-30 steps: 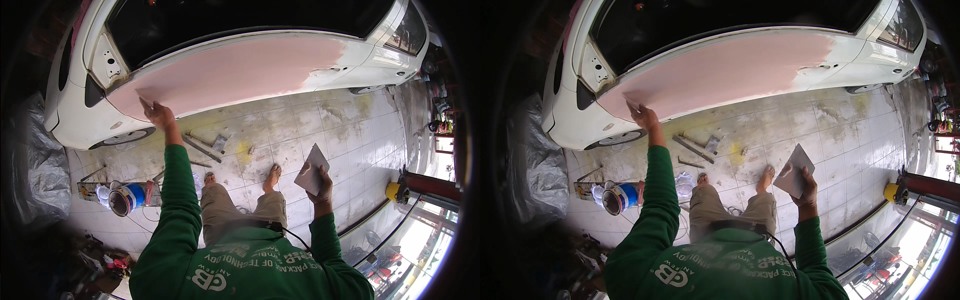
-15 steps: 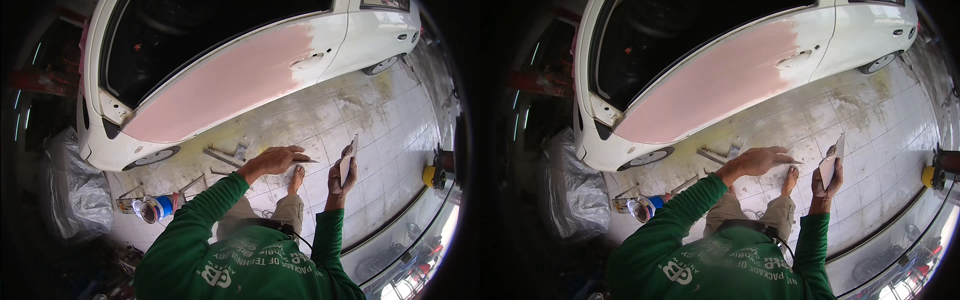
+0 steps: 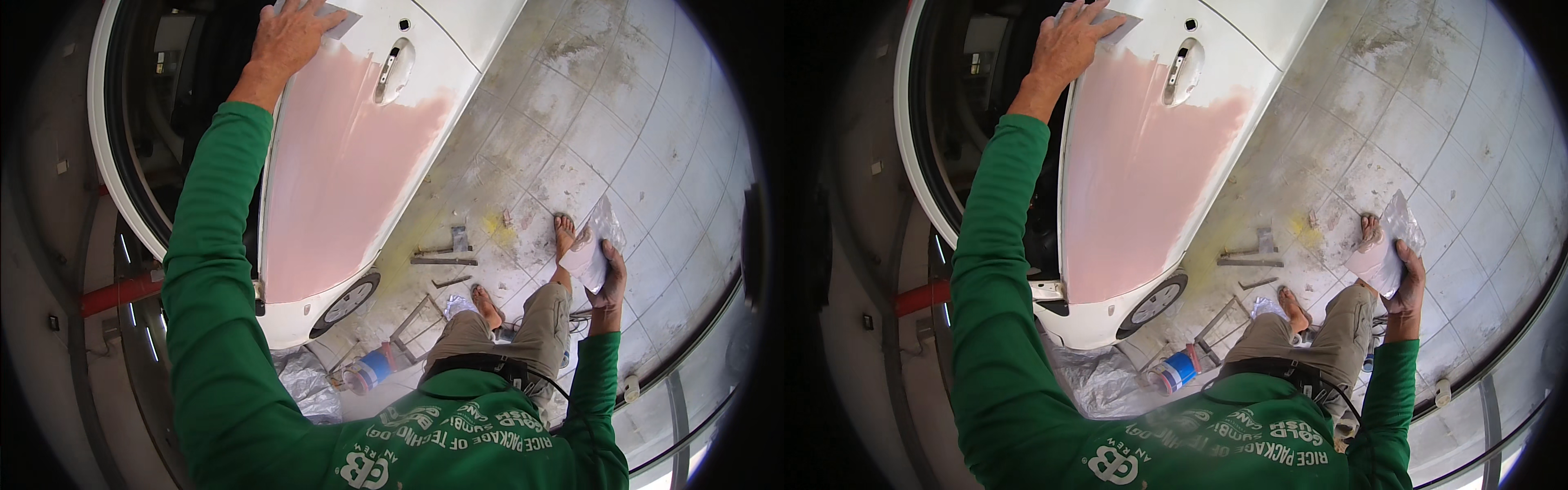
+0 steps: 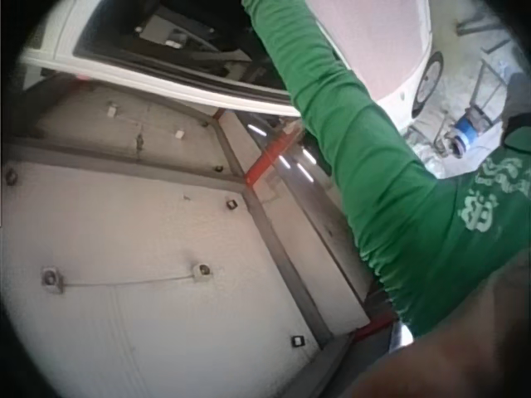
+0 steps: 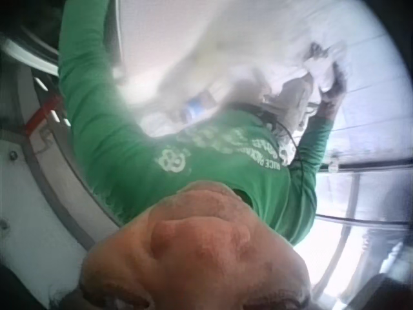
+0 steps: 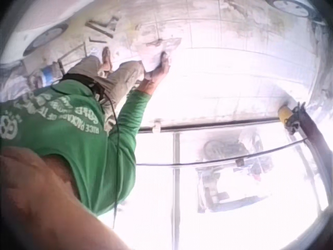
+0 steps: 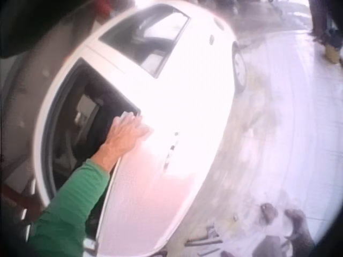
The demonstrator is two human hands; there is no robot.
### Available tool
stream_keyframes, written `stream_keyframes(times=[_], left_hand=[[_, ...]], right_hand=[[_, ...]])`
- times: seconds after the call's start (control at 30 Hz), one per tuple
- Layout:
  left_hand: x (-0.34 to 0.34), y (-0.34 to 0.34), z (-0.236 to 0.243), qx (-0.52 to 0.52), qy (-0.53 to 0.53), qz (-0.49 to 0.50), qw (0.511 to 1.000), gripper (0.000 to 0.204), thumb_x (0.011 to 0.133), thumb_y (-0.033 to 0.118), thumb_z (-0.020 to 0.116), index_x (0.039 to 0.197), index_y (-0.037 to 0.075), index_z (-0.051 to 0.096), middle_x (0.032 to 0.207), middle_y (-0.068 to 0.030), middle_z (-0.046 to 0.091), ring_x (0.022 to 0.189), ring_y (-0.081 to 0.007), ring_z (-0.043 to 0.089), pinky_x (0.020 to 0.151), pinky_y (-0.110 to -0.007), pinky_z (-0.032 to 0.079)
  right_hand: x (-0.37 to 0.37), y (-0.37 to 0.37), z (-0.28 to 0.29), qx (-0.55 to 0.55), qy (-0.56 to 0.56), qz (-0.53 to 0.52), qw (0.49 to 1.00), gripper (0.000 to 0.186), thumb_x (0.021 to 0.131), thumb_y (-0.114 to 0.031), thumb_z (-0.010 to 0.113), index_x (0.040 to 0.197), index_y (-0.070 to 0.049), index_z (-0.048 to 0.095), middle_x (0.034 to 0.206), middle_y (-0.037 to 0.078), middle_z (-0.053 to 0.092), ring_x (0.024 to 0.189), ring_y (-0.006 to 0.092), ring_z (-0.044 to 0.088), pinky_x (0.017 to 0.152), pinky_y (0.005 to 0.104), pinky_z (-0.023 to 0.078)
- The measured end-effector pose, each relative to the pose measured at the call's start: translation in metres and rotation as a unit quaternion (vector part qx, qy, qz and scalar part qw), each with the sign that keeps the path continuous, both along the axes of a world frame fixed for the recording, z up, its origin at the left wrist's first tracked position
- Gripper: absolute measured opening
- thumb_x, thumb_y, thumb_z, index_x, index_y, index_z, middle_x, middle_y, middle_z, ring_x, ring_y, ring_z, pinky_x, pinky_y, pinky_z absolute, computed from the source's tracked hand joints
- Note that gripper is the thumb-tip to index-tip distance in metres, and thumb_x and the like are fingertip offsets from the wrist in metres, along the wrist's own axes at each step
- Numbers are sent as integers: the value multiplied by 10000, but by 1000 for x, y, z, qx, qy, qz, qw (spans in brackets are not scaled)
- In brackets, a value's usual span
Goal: The person sands the surface of a white car door using two sanding blocks, moving them back and forth across the pink primer area. The person occasionally pauses to wipe the surface with their hand and switches between the two sanding blocks.
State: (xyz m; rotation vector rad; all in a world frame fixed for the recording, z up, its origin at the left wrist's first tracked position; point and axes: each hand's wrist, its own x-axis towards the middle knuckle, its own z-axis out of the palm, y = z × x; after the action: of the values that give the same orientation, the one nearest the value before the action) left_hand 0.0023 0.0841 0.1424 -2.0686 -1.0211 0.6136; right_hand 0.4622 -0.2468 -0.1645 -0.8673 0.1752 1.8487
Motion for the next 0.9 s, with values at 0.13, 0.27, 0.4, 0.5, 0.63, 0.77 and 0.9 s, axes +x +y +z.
stream_keyframes(times=[0.13, 0.27, 0.4, 0.5, 0.63, 0.77, 0.9], left_hand=[[18, 43, -27, -45, -35, 106, 993, 267, 979, 290, 509, 1112, 269, 740, 1244, -96, 640, 1256, -319, 514, 998, -556, 393], [21, 8, -41, -103, 22, 93, 990, 267, 954, 254, 523, 1117, 254, 734, 1186, -71, 656, 1217, -299, 536, 934, -534, 415], [-38, -73, -53, -89, 141, 81, 983, 571, 898, 42, 582, 1360, 377, 615, 1460, -6, 527, 1368, -285, 470, 983, -552, 429], [-82, -159, -46, -109, 114, 62, 986, 502, 884, 91, 609, 1329, 320, 632, 1411, -29, 538, 1363, -297, 451, 933, -551, 416], [-150, -296, -31, -153, 85, 170, 970, 513, 884, 59, 588, 1344, 282, 633, 1462, -48, 498, 1406, -317, 398, 997, -576, 375], [-204, -439, -19, -245, 117, 423, 865, 439, 906, 131, 600, 1327, 245, 646, 1339, -103, 576, 1303, -350, 494, 991, -595, 411], [-167, -507, -15, -225, -405, 494, 736, 401, 989, 111, 538, 1385, 121, 600, 1360, -167, 591, 1262, -384, 559, 1054, -467, 451]], right_hand=[[17, -8, -25, -57, -59, -13, 997, 319, 942, -202, 669, 1163, 28, 654, 1091, 124, 721, 966, 232, 714, 887, 359, 586], [33, -12, -44, -22, -42, -26, 999, 374, 965, -180, 650, 1260, 45, 608, 1206, 144, 698, 1082, 251, 697, 982, 396, 555], [19, 3, -37, 4, -7, -4, 1000, 361, 964, -180, 650, 1251, 37, 618, 1205, 143, 697, 1082, 249, 695, 978, 393, 555], [-2, 3, -29, 33, 20, 25, 999, 359, 961, -182, 653, 1247, 34, 623, 1197, 142, 700, 1069, 246, 700, 958, 385, 566], [-54, -10, -13, 24, 9, 49, 998, 359, 954, -192, 663, 1211, 56, 628, 1112, 150, 714, 968, 234, 725, 863, 365, 606], [-115, -33, 0, 33, 10, 90, 995, 410, 937, -208, 690, 1242, 53, 606, 1117, 143, 712, 975, 218, 721, 833, 357, 615], [-195, -60, 24, 41, 81, 186, 978, 480, 959, -267, 695, 1322, 11, 551, 1159, 140, 695, 1013, 233, 717, 845, 379, 618]])
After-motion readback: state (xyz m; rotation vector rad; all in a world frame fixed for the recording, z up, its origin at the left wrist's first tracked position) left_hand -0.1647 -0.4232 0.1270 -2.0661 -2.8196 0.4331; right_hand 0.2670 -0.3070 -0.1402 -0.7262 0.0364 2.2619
